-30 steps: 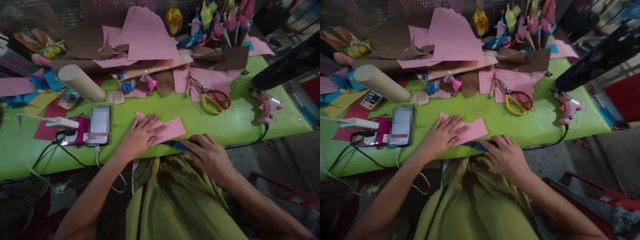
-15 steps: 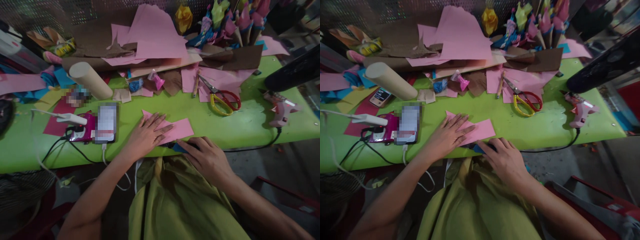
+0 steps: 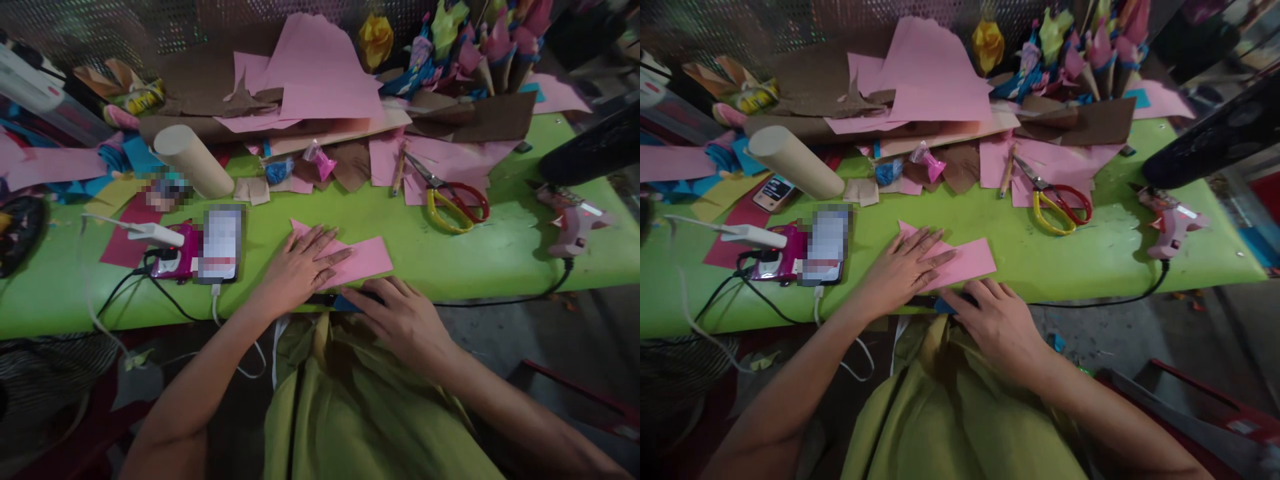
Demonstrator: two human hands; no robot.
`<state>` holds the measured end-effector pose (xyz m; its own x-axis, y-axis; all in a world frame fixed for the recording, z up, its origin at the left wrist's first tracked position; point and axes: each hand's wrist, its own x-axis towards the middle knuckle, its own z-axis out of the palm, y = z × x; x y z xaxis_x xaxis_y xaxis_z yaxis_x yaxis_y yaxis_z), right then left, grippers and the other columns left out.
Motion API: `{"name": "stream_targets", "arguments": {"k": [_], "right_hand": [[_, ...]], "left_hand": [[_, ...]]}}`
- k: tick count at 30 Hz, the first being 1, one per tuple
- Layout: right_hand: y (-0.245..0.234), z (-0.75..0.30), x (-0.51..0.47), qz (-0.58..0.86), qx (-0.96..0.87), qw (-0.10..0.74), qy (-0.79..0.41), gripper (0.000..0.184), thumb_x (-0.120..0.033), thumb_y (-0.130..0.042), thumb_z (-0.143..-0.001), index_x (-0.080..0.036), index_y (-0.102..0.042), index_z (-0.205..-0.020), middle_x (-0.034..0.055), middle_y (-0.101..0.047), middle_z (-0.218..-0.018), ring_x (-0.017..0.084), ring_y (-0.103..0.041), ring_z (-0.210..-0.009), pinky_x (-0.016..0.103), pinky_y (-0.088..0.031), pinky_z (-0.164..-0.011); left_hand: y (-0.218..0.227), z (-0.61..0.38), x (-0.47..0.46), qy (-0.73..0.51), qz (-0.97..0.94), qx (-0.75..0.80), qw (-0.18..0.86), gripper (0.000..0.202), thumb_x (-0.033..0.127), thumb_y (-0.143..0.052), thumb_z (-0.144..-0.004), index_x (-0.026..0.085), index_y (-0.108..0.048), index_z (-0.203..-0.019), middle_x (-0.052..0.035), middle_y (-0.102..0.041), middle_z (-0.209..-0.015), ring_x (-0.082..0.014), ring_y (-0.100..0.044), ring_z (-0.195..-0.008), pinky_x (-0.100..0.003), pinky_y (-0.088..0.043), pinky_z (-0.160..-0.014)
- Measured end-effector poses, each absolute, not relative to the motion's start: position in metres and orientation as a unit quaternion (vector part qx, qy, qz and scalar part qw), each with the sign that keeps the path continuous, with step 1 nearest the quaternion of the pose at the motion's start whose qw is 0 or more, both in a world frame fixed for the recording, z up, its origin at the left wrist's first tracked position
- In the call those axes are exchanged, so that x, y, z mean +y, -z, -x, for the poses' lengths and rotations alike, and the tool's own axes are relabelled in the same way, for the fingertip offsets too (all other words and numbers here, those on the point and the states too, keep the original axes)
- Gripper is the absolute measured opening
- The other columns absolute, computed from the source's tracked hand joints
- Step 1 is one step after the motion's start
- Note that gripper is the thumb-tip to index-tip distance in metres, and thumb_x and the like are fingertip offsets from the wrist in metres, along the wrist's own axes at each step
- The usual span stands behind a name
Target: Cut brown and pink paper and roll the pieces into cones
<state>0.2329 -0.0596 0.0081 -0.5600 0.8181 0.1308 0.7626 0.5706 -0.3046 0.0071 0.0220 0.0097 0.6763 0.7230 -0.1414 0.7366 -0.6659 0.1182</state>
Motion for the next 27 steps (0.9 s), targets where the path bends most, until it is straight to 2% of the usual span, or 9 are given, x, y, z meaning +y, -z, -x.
{"name": "stream_targets", "arguments": {"k": [6, 8, 11, 14, 16, 20, 23, 25, 27], "right_hand": [[-0.020, -0.268, -0.043, 0.452, -0.848, 0.221, -0.169, 0.035, -0.022, -0.056, -0.097, -0.026, -0.066, -0.131, 0.0100, -0.068, -0.107, 0.021, -0.063, -0.094, 0.034, -0.056, -0.080], [-0.026, -0.288, -0.023, 0.499, -0.818, 0.256, -0.130, 0.036, -0.023, -0.055, -0.098, -0.025, -0.065, -0.132, 0.0102, -0.067, -0.105, 0.022, -0.063, -0.096, 0.035, -0.055, -0.082], [-0.032, -0.319, 0.017, 0.572, -0.769, 0.283, -0.021, 0.036, -0.027, -0.056, -0.098, -0.027, -0.065, -0.133, 0.0108, -0.067, -0.112, 0.027, -0.062, -0.104, 0.043, -0.053, -0.091], [-0.033, -0.341, 0.064, 0.634, -0.726, 0.262, 0.056, 0.036, -0.028, -0.057, -0.096, -0.025, -0.067, -0.130, 0.0111, -0.067, -0.108, 0.029, -0.061, -0.103, 0.044, -0.051, -0.090], [-0.032, -0.347, 0.095, 0.672, -0.700, 0.231, 0.073, 0.037, -0.025, -0.058, -0.094, -0.022, -0.068, -0.130, 0.0132, -0.067, -0.110, 0.030, -0.061, -0.104, 0.043, -0.050, -0.089], [-0.035, -0.349, 0.148, 0.722, -0.673, 0.153, 0.051, 0.039, -0.026, -0.056, -0.095, -0.023, -0.067, -0.132, 0.0160, -0.067, -0.119, 0.033, -0.059, -0.111, 0.044, -0.047, -0.092], [-0.040, -0.348, 0.168, 0.751, -0.649, 0.114, 0.041, 0.044, -0.020, -0.057, -0.092, -0.023, -0.066, -0.135, 0.0168, -0.066, -0.125, 0.034, -0.057, -0.116, 0.045, -0.043, -0.098], [-0.043, -0.343, 0.170, 0.736, -0.659, 0.153, 0.025, 0.045, -0.021, -0.059, -0.091, -0.022, -0.065, -0.135, 0.0161, -0.066, -0.129, 0.033, -0.057, -0.118, 0.045, -0.042, -0.100], [-0.045, -0.330, 0.165, 0.671, -0.697, 0.246, -0.057, 0.038, -0.030, -0.057, -0.093, -0.022, -0.069, -0.128, 0.0131, -0.067, -0.129, 0.031, -0.059, -0.116, 0.041, -0.044, -0.098]], "left_hand": [[-0.012, 0.002, 0.029, 0.000, -0.921, 0.381, 0.082, 0.055, 0.044, -0.042, -0.103, 0.033, -0.035, -0.157, -0.0039, -0.043, -0.161, -0.0241, -0.036, -0.149, -0.046, -0.028, -0.120], [-0.014, 0.002, 0.036, -0.009, -0.921, 0.382, 0.074, 0.057, 0.047, -0.048, -0.100, 0.031, -0.040, -0.154, -0.0061, -0.050, -0.156, -0.0257, -0.042, -0.145, -0.046, -0.032, -0.117], [-0.024, -0.004, 0.045, 0.003, -0.910, 0.410, 0.070, 0.062, 0.045, -0.063, -0.092, 0.031, -0.047, -0.150, -0.0088, -0.060, -0.146, -0.0297, -0.054, -0.131, -0.047, -0.040, -0.109], [-0.035, -0.010, 0.049, 0.023, -0.893, 0.441, 0.087, 0.068, 0.038, -0.071, -0.085, 0.028, -0.049, -0.149, -0.0109, -0.069, -0.131, -0.0309, -0.062, -0.118, -0.045, -0.046, -0.099], [-0.041, -0.013, 0.052, 0.013, -0.887, 0.448, 0.114, 0.061, 0.033, -0.066, -0.087, 0.025, -0.053, -0.146, -0.0105, -0.073, -0.123, -0.0296, -0.065, -0.112, -0.043, -0.049, -0.095], [-0.043, -0.012, 0.062, -0.062, -0.852, 0.471, 0.219, 0.031, 0.029, -0.054, -0.090, 0.025, -0.072, -0.115, -0.0070, -0.077, -0.111, -0.0264, -0.070, -0.101, -0.037, -0.052, -0.084], [-0.040, -0.013, 0.076, -0.131, -0.780, 0.506, 0.343, 0.025, 0.040, -0.057, -0.087, 0.023, -0.072, -0.097, -0.0062, -0.078, -0.099, -0.0260, -0.072, -0.092, -0.033, -0.052, -0.076], [-0.040, -0.017, 0.086, -0.193, -0.739, 0.516, 0.387, 0.026, 0.045, -0.061, -0.083, 0.022, -0.070, -0.091, -0.0064, -0.077, -0.096, -0.0266, -0.071, -0.092, -0.033, -0.052, -0.077], [-0.043, -0.022, 0.096, -0.246, -0.717, 0.516, 0.399, 0.027, 0.047, -0.064, -0.081, 0.022, -0.068, -0.088, -0.0066, -0.076, -0.095, -0.0267, -0.069, -0.091, -0.035, -0.051, -0.079]]}}
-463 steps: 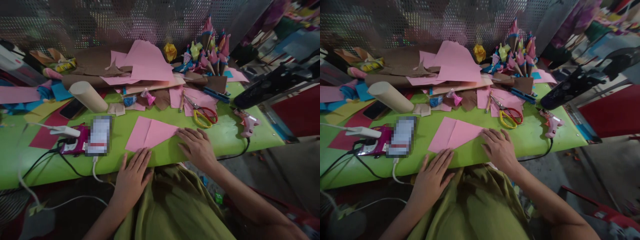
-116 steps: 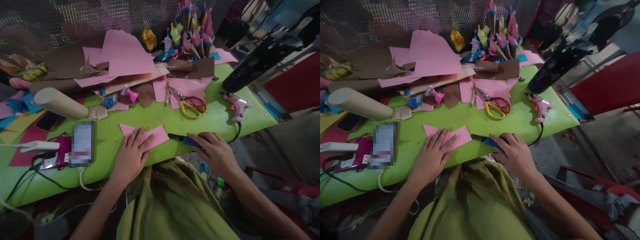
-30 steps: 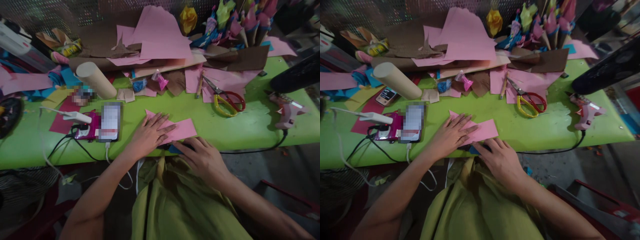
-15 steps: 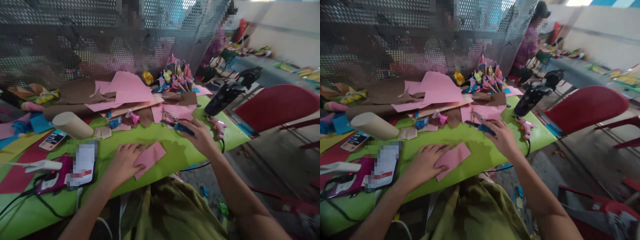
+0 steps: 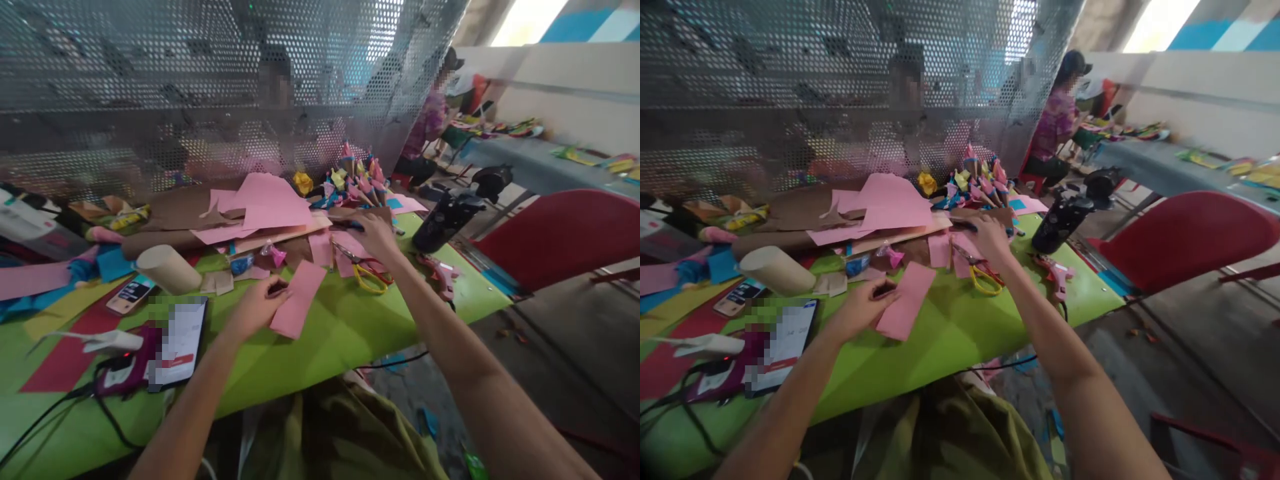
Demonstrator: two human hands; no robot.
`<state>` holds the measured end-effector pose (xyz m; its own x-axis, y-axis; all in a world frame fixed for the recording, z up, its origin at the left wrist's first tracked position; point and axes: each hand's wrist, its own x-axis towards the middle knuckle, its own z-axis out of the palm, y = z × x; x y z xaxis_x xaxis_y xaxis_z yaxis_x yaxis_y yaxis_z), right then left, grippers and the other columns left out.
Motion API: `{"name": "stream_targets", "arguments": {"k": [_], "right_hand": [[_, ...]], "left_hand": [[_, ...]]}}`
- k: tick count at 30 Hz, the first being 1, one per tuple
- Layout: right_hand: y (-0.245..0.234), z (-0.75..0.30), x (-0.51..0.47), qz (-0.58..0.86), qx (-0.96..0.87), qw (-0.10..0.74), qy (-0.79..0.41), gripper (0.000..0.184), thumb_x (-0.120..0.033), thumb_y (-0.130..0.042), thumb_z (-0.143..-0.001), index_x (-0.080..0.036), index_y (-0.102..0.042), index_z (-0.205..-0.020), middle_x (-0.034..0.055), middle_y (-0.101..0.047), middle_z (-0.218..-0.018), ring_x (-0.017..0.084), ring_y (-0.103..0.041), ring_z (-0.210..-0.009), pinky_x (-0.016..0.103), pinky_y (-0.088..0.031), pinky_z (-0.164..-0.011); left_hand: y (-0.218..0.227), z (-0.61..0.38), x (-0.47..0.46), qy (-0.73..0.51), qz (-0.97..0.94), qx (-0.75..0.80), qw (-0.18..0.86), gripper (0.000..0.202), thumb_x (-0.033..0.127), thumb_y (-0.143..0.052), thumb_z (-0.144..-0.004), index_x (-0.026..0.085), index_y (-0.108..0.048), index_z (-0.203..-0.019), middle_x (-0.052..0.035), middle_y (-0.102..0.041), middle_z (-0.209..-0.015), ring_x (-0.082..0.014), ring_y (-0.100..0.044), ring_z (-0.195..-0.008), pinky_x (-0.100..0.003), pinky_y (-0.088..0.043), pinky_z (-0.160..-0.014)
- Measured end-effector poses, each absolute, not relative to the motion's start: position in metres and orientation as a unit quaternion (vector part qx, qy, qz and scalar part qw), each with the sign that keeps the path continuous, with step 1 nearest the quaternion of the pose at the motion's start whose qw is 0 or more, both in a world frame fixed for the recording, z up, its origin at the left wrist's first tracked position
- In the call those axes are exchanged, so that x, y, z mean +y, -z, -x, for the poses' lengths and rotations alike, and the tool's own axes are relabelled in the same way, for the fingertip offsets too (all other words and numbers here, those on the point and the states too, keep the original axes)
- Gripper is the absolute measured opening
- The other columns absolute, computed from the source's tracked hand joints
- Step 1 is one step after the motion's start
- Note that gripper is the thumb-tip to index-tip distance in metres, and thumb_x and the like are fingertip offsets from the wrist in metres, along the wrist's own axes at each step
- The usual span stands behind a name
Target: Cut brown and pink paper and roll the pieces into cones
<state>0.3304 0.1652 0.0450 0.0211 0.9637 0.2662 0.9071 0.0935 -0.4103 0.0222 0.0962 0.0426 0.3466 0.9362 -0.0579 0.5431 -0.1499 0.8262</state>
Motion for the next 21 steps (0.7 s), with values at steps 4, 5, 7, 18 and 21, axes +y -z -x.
{"name": "stream_targets", "arguments": {"k": [4, 5, 7, 18, 21], "right_hand": [[-0.043, -0.293, 0.155, 0.464, -0.733, 0.342, -0.362, 0.036, -0.051, -0.063, -0.086, -0.020, -0.077, -0.099, 0.0058, -0.074, -0.098, 0.022, -0.065, -0.088, 0.032, -0.049, -0.077], [-0.042, -0.286, 0.156, 0.441, -0.726, 0.347, -0.398, 0.036, -0.053, -0.068, -0.081, -0.019, -0.075, -0.088, 0.0038, -0.071, -0.084, 0.020, -0.063, -0.077, 0.031, -0.048, -0.070], [-0.041, -0.280, 0.165, 0.437, -0.691, 0.391, -0.422, 0.036, -0.053, -0.074, -0.071, -0.018, -0.070, -0.072, -0.0001, -0.062, -0.068, 0.016, -0.056, -0.065, 0.029, -0.044, -0.064], [-0.037, -0.372, 0.209, 0.678, -0.464, 0.547, -0.162, 0.043, -0.038, -0.070, -0.071, -0.015, -0.069, -0.107, 0.0132, -0.069, -0.100, 0.031, -0.061, -0.099, 0.044, -0.048, -0.085], [-0.039, -0.365, 0.197, 0.706, -0.498, 0.502, -0.049, 0.059, -0.034, -0.070, -0.073, -0.015, -0.063, -0.128, 0.0205, -0.062, -0.130, 0.036, -0.056, -0.115, 0.050, -0.044, -0.097]], "left_hand": [[-0.051, -0.036, 0.116, -0.300, -0.698, 0.505, 0.410, 0.023, 0.043, -0.069, -0.077, 0.021, -0.069, -0.083, -0.0063, -0.074, -0.089, -0.0249, -0.066, -0.084, -0.035, -0.048, -0.078], [-0.052, -0.039, 0.121, -0.311, -0.690, 0.503, 0.418, 0.024, 0.043, -0.072, -0.075, 0.020, -0.070, -0.083, -0.0060, -0.074, -0.088, -0.0243, -0.065, -0.084, -0.034, -0.047, -0.078], [-0.050, -0.041, 0.131, -0.334, -0.668, 0.500, 0.437, 0.027, 0.044, -0.075, -0.071, 0.020, -0.071, -0.081, -0.0056, -0.073, -0.087, -0.0231, -0.063, -0.084, -0.034, -0.046, -0.079], [-0.017, -0.029, 0.155, -0.495, -0.500, 0.499, 0.506, 0.035, 0.048, -0.084, -0.063, 0.019, -0.073, -0.078, -0.0003, -0.071, -0.081, -0.0170, -0.060, -0.080, -0.027, -0.044, -0.079], [-0.015, -0.029, 0.153, -0.520, -0.471, 0.493, 0.515, 0.036, 0.049, -0.085, -0.062, 0.019, -0.073, -0.079, -0.0007, -0.073, -0.083, -0.0168, -0.062, -0.082, -0.027, -0.046, -0.081]]}}
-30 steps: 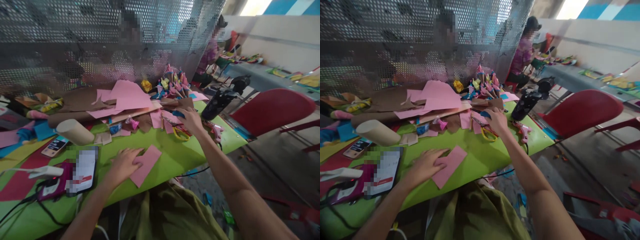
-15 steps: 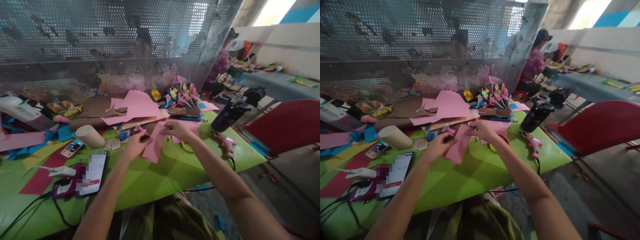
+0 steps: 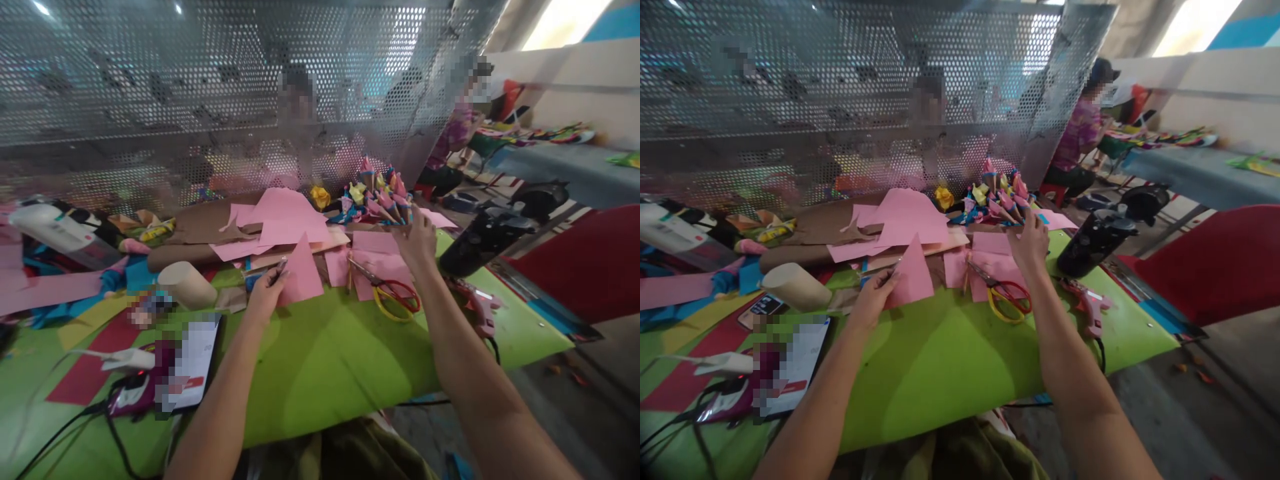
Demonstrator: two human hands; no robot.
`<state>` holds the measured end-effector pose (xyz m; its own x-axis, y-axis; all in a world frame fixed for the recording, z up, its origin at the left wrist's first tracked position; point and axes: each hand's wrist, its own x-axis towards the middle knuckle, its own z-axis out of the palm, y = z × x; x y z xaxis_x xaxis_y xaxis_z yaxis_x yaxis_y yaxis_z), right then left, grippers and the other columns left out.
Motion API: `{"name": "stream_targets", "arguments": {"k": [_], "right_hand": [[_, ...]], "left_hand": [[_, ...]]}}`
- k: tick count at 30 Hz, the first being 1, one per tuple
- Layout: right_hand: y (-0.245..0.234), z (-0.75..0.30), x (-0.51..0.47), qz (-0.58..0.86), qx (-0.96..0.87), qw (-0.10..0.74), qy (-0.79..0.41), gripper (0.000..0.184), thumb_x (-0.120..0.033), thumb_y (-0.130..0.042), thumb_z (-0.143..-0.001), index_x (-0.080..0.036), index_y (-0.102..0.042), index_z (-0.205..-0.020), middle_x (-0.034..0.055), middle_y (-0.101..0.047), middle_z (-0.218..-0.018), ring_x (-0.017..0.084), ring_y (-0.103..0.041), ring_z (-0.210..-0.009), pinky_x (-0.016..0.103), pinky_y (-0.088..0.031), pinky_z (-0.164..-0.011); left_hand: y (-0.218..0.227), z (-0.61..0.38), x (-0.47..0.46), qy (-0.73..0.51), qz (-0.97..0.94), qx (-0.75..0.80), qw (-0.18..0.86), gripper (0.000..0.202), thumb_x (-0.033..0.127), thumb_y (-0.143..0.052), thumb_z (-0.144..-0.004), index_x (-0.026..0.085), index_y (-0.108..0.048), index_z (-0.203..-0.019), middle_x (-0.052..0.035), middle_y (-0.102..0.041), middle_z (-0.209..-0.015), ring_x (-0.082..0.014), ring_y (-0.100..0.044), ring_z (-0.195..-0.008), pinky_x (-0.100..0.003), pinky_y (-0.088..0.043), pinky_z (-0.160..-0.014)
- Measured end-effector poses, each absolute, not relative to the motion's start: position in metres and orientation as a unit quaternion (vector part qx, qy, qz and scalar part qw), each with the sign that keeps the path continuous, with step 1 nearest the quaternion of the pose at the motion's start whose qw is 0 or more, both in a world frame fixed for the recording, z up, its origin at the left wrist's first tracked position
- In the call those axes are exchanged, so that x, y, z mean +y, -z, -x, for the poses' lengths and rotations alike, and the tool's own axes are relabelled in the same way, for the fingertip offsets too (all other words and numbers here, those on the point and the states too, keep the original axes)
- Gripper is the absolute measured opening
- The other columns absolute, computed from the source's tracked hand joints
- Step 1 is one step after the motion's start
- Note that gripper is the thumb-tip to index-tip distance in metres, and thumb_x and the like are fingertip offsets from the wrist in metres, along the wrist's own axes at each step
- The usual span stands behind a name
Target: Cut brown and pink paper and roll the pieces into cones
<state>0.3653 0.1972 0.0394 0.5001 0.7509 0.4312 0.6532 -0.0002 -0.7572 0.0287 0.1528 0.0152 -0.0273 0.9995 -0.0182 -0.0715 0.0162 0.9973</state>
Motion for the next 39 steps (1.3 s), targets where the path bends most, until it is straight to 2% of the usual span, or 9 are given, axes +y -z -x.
{"name": "stream_targets", "arguments": {"k": [2, 4, 8, 12, 20, 24, 28, 36, 39], "right_hand": [[-0.040, -0.342, 0.187, 0.618, -0.576, 0.518, -0.133, 0.048, -0.039, -0.063, -0.081, -0.017, -0.066, -0.124, 0.0178, -0.066, -0.127, 0.031, -0.062, -0.107, 0.047, -0.048, -0.093], [-0.038, -0.310, 0.176, 0.567, -0.622, 0.495, -0.215, 0.038, -0.048, -0.059, -0.084, -0.020, -0.072, -0.107, 0.0105, -0.074, -0.103, 0.025, -0.067, -0.092, 0.037, -0.052, -0.081], [-0.029, -0.257, 0.156, 0.443, -0.638, 0.402, -0.484, 0.040, -0.055, -0.068, -0.079, -0.019, -0.072, -0.096, 0.0043, -0.071, -0.086, 0.017, -0.061, -0.075, 0.028, -0.046, -0.065], [-0.026, -0.243, 0.148, 0.460, -0.629, 0.385, -0.495, 0.046, -0.062, -0.073, -0.071, -0.018, -0.059, -0.064, -0.0023, -0.054, -0.059, 0.011, -0.044, -0.056, 0.026, -0.032, -0.054], [-0.032, -0.247, 0.144, 0.483, -0.611, 0.393, -0.489, 0.054, -0.070, -0.072, -0.068, -0.020, -0.052, -0.062, -0.0051, -0.045, -0.055, 0.009, -0.037, -0.051, 0.025, -0.025, -0.049], [-0.029, -0.246, 0.144, 0.499, -0.585, 0.436, -0.467, 0.061, -0.074, -0.074, -0.064, -0.023, -0.041, -0.058, -0.0070, -0.035, -0.054, 0.009, -0.032, -0.050, 0.025, -0.022, -0.047], [-0.028, -0.246, 0.144, 0.507, -0.578, 0.463, -0.441, 0.067, -0.075, -0.076, -0.061, -0.025, -0.032, -0.057, -0.0081, -0.027, -0.056, 0.008, -0.027, -0.051, 0.025, -0.020, -0.046], [-0.027, -0.245, 0.142, 0.471, -0.568, 0.474, -0.481, 0.060, -0.075, -0.075, -0.065, -0.022, -0.046, -0.062, -0.0058, -0.038, -0.056, 0.010, -0.035, -0.051, 0.025, -0.025, -0.046], [-0.025, -0.247, 0.142, 0.460, -0.560, 0.481, -0.494, 0.057, -0.072, -0.076, -0.066, -0.021, -0.051, -0.065, -0.0040, -0.045, -0.058, 0.011, -0.040, -0.053, 0.025, -0.029, -0.048]], "left_hand": [[-0.014, -0.030, 0.151, -0.531, -0.451, 0.483, 0.530, 0.039, 0.048, -0.087, -0.060, 0.019, -0.074, -0.084, -0.0015, -0.074, -0.086, -0.0172, -0.063, -0.083, -0.028, -0.047, -0.082], [-0.014, -0.031, 0.148, -0.532, -0.441, 0.473, 0.546, 0.042, 0.048, -0.087, -0.060, 0.020, -0.073, -0.088, -0.0025, -0.075, -0.090, -0.0180, -0.065, -0.084, -0.030, -0.049, -0.083], [-0.015, -0.035, 0.143, -0.530, -0.455, 0.461, 0.547, 0.041, 0.046, -0.087, -0.061, 0.020, -0.071, -0.088, -0.0031, -0.075, -0.090, -0.0189, -0.066, -0.086, -0.031, -0.050, -0.085], [-0.016, -0.036, 0.140, -0.525, -0.464, 0.473, 0.534, 0.045, 0.048, -0.085, -0.062, 0.020, -0.072, -0.095, -0.0042, -0.075, -0.095, -0.0201, -0.066, -0.091, -0.032, -0.050, -0.087], [-0.011, -0.035, 0.137, -0.492, -0.522, 0.483, 0.502, 0.039, 0.051, -0.078, -0.074, 0.019, -0.071, -0.095, -0.0037, -0.071, -0.089, -0.0206, -0.064, -0.088, -0.032, -0.049, -0.083], [-0.018, -0.043, 0.128, -0.491, -0.550, 0.470, 0.485, 0.069, 0.039, -0.083, -0.070, 0.023, -0.060, -0.133, -0.0054, -0.071, -0.101, -0.0202, -0.065, -0.090, -0.031, -0.050, -0.082], [-0.026, -0.055, 0.118, -0.492, -0.558, 0.467, 0.479, 0.095, 0.020, -0.093, -0.049, 0.028, -0.060, -0.137, -0.0113, -0.067, -0.127, -0.0250, -0.064, -0.102, -0.031, -0.050, -0.087], [-0.016, -0.052, 0.125, -0.522, -0.467, 0.499, 0.510, 0.033, 0.026, -0.078, -0.073, 0.025, -0.077, -0.106, -0.0061, -0.076, -0.117, -0.0279, -0.065, -0.115, -0.039, -0.046, -0.105], [-0.013, -0.051, 0.128, -0.568, -0.372, 0.509, 0.528, 0.033, 0.035, -0.081, -0.072, 0.019, -0.076, -0.101, -0.0092, -0.077, -0.114, -0.0288, -0.067, -0.112, -0.042, -0.048, -0.104]]}}
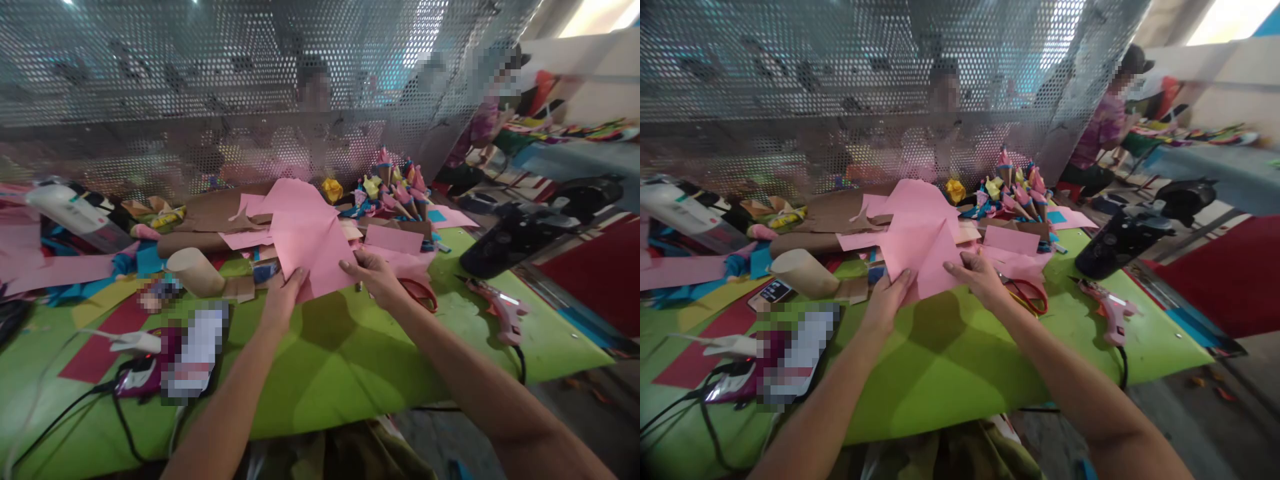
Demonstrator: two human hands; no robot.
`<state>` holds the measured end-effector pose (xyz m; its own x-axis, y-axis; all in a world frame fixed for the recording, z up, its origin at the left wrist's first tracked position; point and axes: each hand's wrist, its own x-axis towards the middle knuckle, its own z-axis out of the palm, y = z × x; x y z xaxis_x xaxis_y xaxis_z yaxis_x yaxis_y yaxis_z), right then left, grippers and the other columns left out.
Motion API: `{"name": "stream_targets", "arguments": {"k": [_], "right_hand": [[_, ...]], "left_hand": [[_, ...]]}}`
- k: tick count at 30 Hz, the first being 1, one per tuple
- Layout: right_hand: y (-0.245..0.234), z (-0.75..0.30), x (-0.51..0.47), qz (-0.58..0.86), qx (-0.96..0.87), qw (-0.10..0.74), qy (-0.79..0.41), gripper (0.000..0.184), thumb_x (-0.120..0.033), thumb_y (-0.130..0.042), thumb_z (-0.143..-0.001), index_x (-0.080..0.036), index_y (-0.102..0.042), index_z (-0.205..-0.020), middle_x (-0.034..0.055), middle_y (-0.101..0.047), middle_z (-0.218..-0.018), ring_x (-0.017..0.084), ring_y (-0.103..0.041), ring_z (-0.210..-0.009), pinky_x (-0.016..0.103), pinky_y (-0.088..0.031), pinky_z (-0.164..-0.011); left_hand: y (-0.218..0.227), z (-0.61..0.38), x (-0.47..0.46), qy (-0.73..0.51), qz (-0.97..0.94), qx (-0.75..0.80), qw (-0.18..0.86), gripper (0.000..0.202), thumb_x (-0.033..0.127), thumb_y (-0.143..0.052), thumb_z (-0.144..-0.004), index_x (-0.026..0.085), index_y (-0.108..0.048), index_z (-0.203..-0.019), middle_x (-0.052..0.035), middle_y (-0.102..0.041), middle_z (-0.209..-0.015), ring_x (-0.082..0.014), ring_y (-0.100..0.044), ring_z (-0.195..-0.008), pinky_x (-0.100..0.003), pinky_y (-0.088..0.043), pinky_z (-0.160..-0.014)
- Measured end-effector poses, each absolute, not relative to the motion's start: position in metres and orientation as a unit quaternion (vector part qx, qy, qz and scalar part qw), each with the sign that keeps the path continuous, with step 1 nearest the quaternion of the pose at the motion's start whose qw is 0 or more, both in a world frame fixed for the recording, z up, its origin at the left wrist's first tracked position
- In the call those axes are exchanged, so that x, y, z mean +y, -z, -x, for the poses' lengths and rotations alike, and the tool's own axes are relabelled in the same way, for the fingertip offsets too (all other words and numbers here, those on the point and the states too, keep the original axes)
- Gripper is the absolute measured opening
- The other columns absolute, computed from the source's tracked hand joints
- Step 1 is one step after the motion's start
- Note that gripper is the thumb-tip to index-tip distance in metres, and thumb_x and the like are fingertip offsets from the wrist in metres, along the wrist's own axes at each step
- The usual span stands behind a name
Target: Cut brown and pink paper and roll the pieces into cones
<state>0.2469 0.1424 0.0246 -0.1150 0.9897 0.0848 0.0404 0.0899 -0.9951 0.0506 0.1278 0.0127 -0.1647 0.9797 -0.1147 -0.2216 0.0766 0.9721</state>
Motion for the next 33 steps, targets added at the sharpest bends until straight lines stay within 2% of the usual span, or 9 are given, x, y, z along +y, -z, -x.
{"name": "stream_targets", "arguments": {"k": [3, 11, 18, 23, 25, 27, 29, 31, 33], "right_hand": [[-0.023, -0.249, 0.144, 0.464, -0.562, 0.479, -0.489, 0.055, -0.070, -0.076, -0.067, -0.021, -0.053, -0.066, -0.0032, -0.047, -0.059, 0.012, -0.041, -0.054, 0.026, -0.029, -0.049], [-0.020, -0.253, 0.149, 0.475, -0.578, 0.521, -0.411, 0.054, -0.060, -0.078, -0.068, -0.023, -0.041, -0.059, -0.0055, -0.033, -0.059, 0.011, -0.032, -0.057, 0.026, -0.024, -0.052], [-0.020, -0.253, 0.148, 0.482, -0.586, 0.515, -0.400, 0.049, -0.056, -0.076, -0.071, -0.023, -0.042, -0.060, -0.0049, -0.035, -0.059, 0.011, -0.033, -0.057, 0.026, -0.024, -0.051], [-0.024, -0.251, 0.145, 0.461, -0.561, 0.516, -0.454, 0.045, -0.056, -0.078, -0.068, -0.021, -0.050, -0.063, -0.0035, -0.046, -0.060, 0.012, -0.040, -0.056, 0.026, -0.030, -0.051], [-0.027, -0.252, 0.145, 0.445, -0.557, 0.507, -0.484, 0.038, -0.053, -0.079, -0.068, -0.021, -0.060, -0.074, -0.0011, -0.056, -0.067, 0.014, -0.049, -0.060, 0.027, -0.037, -0.053], [-0.030, -0.254, 0.144, 0.427, -0.562, 0.502, -0.499, 0.038, -0.048, -0.077, -0.072, -0.022, -0.068, -0.098, 0.0013, -0.065, -0.080, 0.017, -0.057, -0.069, 0.029, -0.045, -0.061], [-0.033, -0.258, 0.144, 0.413, -0.577, 0.505, -0.491, 0.045, -0.043, -0.070, -0.080, -0.025, -0.066, -0.120, 0.0034, -0.069, -0.095, 0.019, -0.062, -0.082, 0.031, -0.050, -0.072], [-0.034, -0.262, 0.145, 0.394, -0.597, 0.509, -0.479, 0.043, -0.038, -0.061, -0.086, -0.028, -0.066, -0.127, 0.0054, -0.070, -0.110, 0.020, -0.064, -0.097, 0.033, -0.051, -0.081], [-0.035, -0.266, 0.147, 0.376, -0.616, 0.508, -0.470, 0.040, -0.033, -0.055, -0.087, -0.028, -0.068, -0.124, 0.0068, -0.068, -0.121, 0.022, -0.063, -0.106, 0.034, -0.052, -0.085]], "left_hand": [[-0.014, -0.052, 0.128, -0.595, -0.303, 0.474, 0.574, 0.043, 0.036, -0.086, -0.065, 0.017, -0.076, -0.102, -0.0113, -0.077, -0.113, -0.0279, -0.069, -0.108, -0.041, -0.053, -0.100], [-0.016, -0.049, 0.128, -0.566, -0.352, 0.470, 0.579, 0.046, 0.029, -0.092, -0.052, 0.014, -0.077, -0.092, -0.0114, -0.079, -0.100, -0.0253, -0.072, -0.094, -0.039, -0.053, -0.094], [-0.018, -0.047, 0.128, -0.563, -0.351, 0.491, 0.565, 0.038, 0.029, -0.091, -0.050, 0.014, -0.076, -0.082, -0.0101, -0.080, -0.090, -0.0254, -0.073, -0.085, -0.037, -0.055, -0.083], [-0.020, -0.047, 0.128, -0.570, -0.332, 0.496, 0.565, 0.037, 0.027, -0.091, -0.047, 0.016, -0.073, -0.078, -0.0071, -0.079, -0.082, -0.0225, -0.072, -0.079, -0.035, -0.055, -0.081], [-0.021, -0.046, 0.128, -0.568, -0.332, 0.496, 0.567, 0.036, 0.029, -0.091, -0.049, 0.016, -0.073, -0.078, -0.0070, -0.078, -0.081, -0.0219, -0.072, -0.078, -0.035, -0.055, -0.080], [-0.021, -0.045, 0.129, -0.566, -0.331, 0.493, 0.572, 0.036, 0.029, -0.091, -0.050, 0.016, -0.073, -0.079, -0.0068, -0.078, -0.081, -0.0215, -0.072, -0.077, -0.035, -0.054, -0.080], [-0.021, -0.043, 0.130, -0.569, -0.322, 0.491, 0.576, 0.038, 0.028, -0.092, -0.049, 0.016, -0.073, -0.079, -0.0061, -0.077, -0.079, -0.0206, -0.071, -0.075, -0.035, -0.054, -0.080], [-0.020, -0.042, 0.131, -0.576, -0.306, 0.492, 0.577, 0.040, 0.028, -0.093, -0.047, 0.015, -0.072, -0.079, -0.0055, -0.076, -0.076, -0.0195, -0.071, -0.073, -0.035, -0.054, -0.079], [-0.020, -0.041, 0.131, -0.583, -0.288, 0.488, 0.582, 0.043, 0.027, -0.093, -0.045, 0.014, -0.071, -0.080, -0.0056, -0.076, -0.077, -0.0191, -0.070, -0.073, -0.035, -0.055, -0.080]]}}
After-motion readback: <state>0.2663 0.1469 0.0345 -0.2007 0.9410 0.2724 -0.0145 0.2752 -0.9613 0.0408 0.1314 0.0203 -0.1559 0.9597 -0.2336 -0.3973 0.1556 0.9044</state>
